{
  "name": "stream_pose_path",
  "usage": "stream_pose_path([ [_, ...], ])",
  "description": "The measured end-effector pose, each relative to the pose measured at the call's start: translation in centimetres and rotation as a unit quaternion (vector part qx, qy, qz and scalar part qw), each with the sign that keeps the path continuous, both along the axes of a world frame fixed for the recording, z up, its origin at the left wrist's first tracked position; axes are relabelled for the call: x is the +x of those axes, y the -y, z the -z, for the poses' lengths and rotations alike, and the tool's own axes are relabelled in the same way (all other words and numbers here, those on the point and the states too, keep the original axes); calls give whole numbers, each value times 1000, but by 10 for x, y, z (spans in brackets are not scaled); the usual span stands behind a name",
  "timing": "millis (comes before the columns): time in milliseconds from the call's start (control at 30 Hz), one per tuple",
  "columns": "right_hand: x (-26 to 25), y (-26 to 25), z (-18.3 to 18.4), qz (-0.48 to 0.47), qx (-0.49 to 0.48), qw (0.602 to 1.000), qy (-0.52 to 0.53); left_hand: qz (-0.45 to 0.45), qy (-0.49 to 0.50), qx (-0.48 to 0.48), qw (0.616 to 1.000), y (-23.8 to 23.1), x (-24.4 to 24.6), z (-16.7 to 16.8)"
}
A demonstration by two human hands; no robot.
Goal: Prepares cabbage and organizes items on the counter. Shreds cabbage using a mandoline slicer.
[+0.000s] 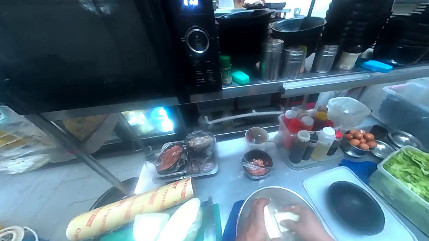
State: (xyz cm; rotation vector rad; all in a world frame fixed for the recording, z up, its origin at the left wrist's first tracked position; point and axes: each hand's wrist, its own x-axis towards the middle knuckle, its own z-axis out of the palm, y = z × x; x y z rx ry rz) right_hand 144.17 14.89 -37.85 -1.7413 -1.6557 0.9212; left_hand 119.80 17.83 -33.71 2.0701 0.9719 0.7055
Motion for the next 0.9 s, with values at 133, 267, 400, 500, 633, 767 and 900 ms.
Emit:
stream_pose_path([
  [133, -3, 4, 4, 2, 6, 1000, -18, 14, -18, -4, 1000, 0, 1, -2],
  [267, 5, 9, 35, 32, -59, 998, -4, 12, -4, 13, 1000, 2, 0, 3],
  [400, -10, 10, -17, -12, 36, 999, -28, 10, -17, -7, 1000, 5, -2, 3],
  [500, 2, 9, 29, 15, -33, 999, -19, 11, -27, -3, 1000, 5, -2, 1],
  [633, -2, 9, 9, 11, -25, 1000, -14, 2, -10, 5, 1000, 5, -2, 4],
  [767, -7, 10, 5, 2, 11, 1000, -20, 4, -20, 2, 1000, 6, -2, 4],
  [900, 5, 13, 33, 35, -48, 997, -50, 5, 2, 18, 1000, 9, -1, 2],
])
